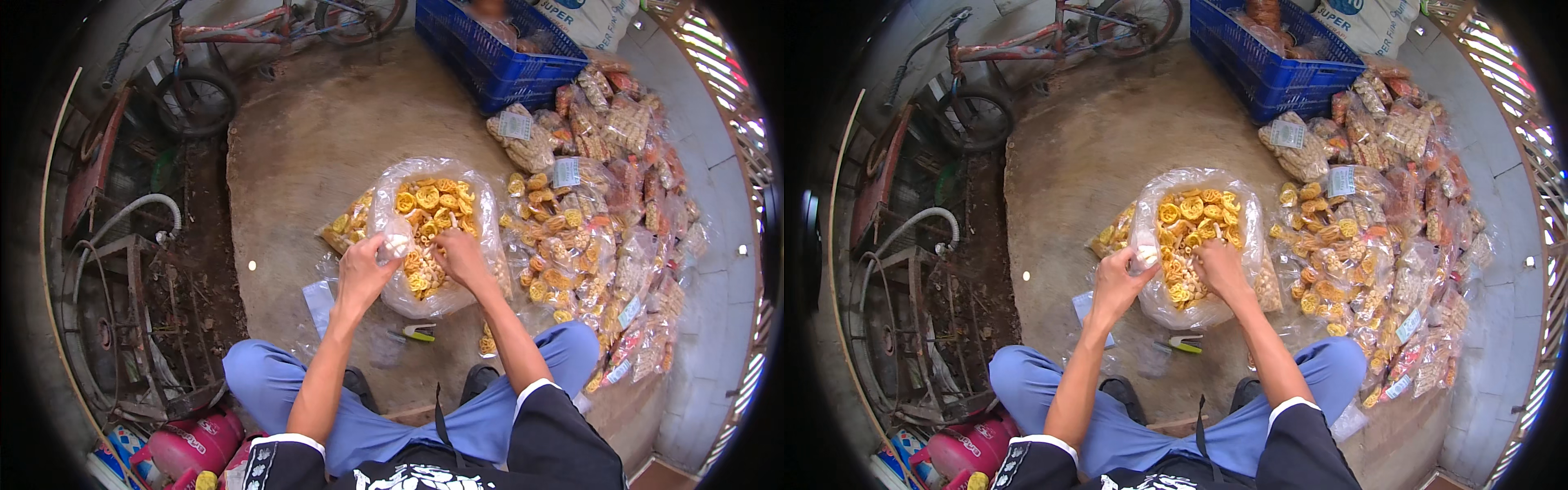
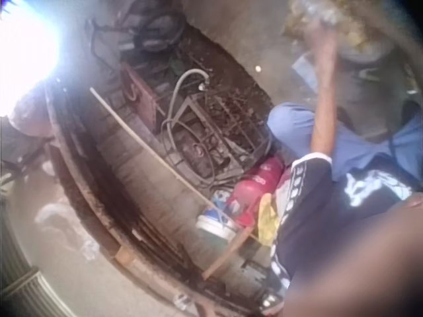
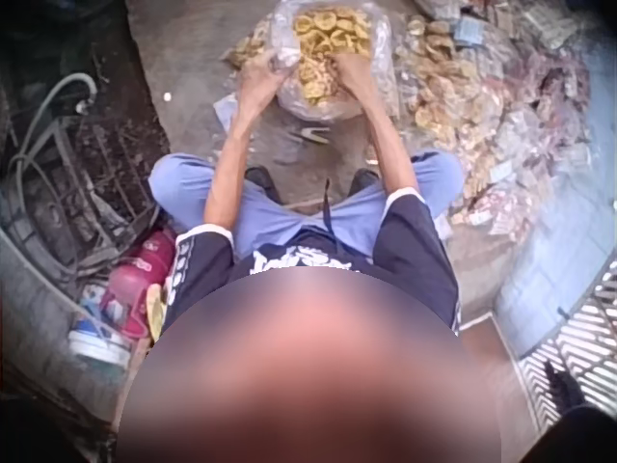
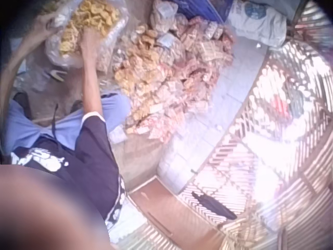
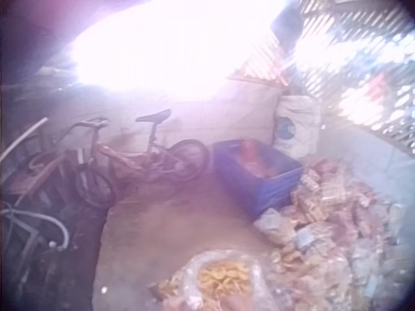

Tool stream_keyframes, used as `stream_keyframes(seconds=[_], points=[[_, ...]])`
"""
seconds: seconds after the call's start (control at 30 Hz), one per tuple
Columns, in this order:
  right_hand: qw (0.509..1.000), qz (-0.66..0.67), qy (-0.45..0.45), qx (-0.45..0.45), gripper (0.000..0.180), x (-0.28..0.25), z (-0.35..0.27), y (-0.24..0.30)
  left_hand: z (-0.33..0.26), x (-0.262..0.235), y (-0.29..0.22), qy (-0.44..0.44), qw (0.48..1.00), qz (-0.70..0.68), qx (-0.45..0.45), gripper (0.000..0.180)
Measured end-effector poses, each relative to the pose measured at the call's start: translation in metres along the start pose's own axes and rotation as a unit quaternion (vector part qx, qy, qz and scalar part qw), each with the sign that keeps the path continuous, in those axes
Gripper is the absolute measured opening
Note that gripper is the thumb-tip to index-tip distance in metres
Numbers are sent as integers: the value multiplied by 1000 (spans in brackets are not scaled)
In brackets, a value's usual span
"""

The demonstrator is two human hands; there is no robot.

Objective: The person fills small plastic bags with snacks from a large bag by hand and seals the opening of each bag using a handheld sealer tool.

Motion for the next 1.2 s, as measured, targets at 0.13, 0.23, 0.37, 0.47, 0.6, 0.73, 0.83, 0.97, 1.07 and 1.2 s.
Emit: stream_keyframes(seconds=[0.13, 0.23, 0.37, 0.47, 0.6, 0.73, 0.83, 0.97, 1.07, 1.2], points=[[992, 56, -110, 3, 15, -29, -2, 9, 7, 0, -7, 12, 1000, -18, 14, 27], [982, 107, -148, -44, 15, -42, -5, 26, 13, 5, -9, 29, 999, -31, 26, 28], [952, 196, -232, -50, 18, -61, -15, 61, 18, 17, -10, 48, 998, -21, 44, 30], [945, 194, -256, -64, 19, -72, -23, 77, 20, 22, -8, 57, 996, -6, 65, 31], [947, 149, -258, -119, 23, -74, -29, 82, 17, 21, -13, 41, 993, -28, 107, 29], [963, 82, -219, -133, 24, -71, -28, 83, 16, 22, -13, 63, 990, -33, 125, 30], [966, 71, -207, -141, 24, -69, -25, 87, 15, 27, -8, 98, 984, -101, 106, 31], [929, 238, -279, -54, 22, -71, -17, 81, 15, 17, -13, 70, 960, -270, 13, 31], [926, 274, -252, 66, 23, -61, -9, 53, 19, 9, -8, -8, 961, -276, -2, 30], [996, -32, -72, 51, 18, -16, -15, 11, 14, 7, -6, -2, 987, -163, 16, 33]])
Point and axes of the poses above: each hand's wrist, its own z-axis towards the middle knuckle, its own x-axis out of the palm, y = z × x, the point moved 1 cm from there along z, towards the middle knuckle, and after that the axes turned 13 degrees about z, right-handed, at the moved point
